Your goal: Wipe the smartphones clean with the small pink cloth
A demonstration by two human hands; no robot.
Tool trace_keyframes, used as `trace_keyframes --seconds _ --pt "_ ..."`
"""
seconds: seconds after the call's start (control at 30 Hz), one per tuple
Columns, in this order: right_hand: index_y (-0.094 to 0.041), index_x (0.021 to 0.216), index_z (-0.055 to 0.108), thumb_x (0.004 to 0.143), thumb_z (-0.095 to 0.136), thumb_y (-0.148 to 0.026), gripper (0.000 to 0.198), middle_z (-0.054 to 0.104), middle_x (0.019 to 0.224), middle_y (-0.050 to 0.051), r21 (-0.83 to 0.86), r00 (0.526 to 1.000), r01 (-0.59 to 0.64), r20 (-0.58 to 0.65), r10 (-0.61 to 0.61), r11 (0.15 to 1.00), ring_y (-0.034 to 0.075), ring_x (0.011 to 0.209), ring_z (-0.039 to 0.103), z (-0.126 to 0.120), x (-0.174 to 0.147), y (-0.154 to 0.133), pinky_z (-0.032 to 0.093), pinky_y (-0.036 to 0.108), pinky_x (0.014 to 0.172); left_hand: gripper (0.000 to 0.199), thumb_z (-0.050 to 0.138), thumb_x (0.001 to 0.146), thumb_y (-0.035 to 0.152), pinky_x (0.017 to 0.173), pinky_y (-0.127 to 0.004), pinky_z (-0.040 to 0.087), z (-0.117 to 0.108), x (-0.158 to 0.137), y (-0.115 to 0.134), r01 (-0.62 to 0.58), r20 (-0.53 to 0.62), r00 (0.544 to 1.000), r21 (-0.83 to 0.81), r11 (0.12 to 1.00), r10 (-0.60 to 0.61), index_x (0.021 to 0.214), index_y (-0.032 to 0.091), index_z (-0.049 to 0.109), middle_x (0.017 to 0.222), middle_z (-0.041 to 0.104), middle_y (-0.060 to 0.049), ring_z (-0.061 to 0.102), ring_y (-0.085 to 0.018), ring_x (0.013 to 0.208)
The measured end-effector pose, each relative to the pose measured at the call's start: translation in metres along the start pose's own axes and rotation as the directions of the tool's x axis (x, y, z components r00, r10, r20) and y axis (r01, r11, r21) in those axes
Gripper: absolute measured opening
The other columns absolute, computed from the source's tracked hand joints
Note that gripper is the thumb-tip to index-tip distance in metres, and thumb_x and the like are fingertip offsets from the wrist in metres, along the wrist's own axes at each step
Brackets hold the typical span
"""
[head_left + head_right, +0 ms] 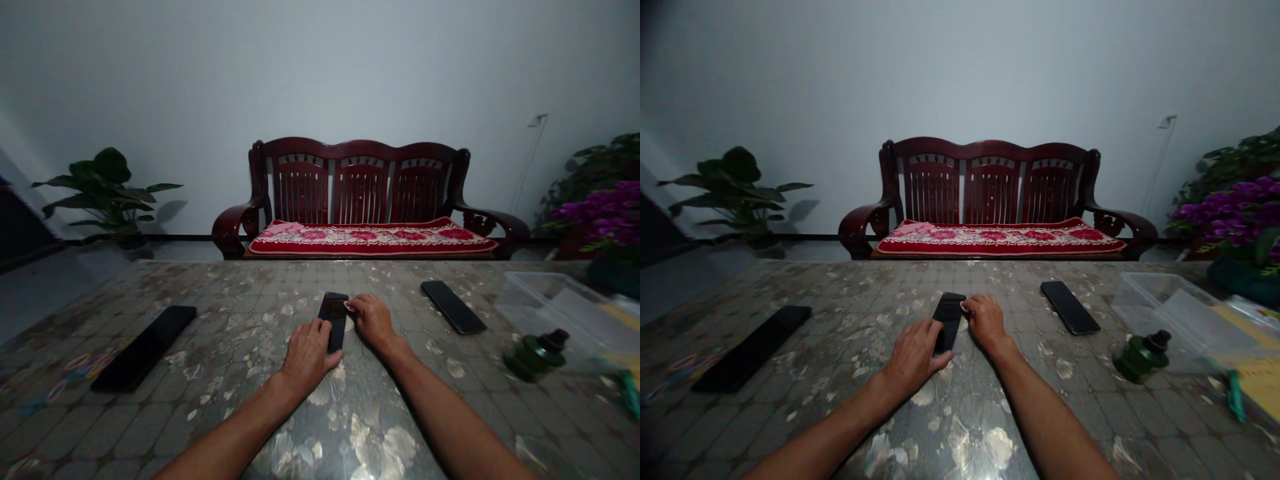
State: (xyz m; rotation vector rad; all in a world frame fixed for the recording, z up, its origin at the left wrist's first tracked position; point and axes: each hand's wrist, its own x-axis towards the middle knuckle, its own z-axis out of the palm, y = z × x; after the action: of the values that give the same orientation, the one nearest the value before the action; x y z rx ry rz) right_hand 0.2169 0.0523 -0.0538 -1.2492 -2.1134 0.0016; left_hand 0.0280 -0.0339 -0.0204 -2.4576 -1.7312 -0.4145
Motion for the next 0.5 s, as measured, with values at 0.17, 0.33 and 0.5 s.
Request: trace_keyframes --seconds 0.17,0.33,0.5 --pt "-0.023 0.097 0.076 0.091 0.057 -0.007 0.025 0.072 0.089 0.005 0.104 0.998 0.035 -0.047 -0.030 0.994 0.020 0.085 0.062 0.002 -0.001 -0.001 0.045 0.029 0.076 0.037 0.068 0.086 0.028 0.082 -0.034 0.053 0.000 -0.002 -0.002 -0.015 0.081 0.997 -0.001 1.000 0.015 0.120 0.020 0.055 0.110 0.071 -0.011 0.070 -0.027 0.097" --pt "-0.022 0.105 0.074 0.093 0.054 -0.008 0.027 0.072 0.094 0.007 0.232 0.984 0.119 -0.154 -0.084 0.965 0.019 0.090 0.064 -0.002 0.001 -0.009 0.048 0.030 0.081 0.037 0.057 0.090 0.018 0.083 -0.032 0.056 -0.001 -0.002 -0.013 -0.004 0.067 0.998 -0.075 0.997 0.009 0.127 0.018 0.053 0.118 0.072 -0.012 0.073 -0.025 0.100" --pt "-0.023 0.114 0.071 0.095 0.055 -0.013 0.027 0.073 0.102 0.009 0.180 0.950 0.294 -0.163 -0.266 0.939 0.021 0.093 0.063 -0.007 -0.003 -0.028 0.048 0.033 0.081 0.042 0.048 0.092 0.012 0.079 -0.029 0.056 0.002 -0.003 -0.026 -0.044 -0.008 0.999 -0.112 0.993 0.044 0.134 0.018 0.051 0.119 0.073 -0.011 0.074 -0.023 0.097"
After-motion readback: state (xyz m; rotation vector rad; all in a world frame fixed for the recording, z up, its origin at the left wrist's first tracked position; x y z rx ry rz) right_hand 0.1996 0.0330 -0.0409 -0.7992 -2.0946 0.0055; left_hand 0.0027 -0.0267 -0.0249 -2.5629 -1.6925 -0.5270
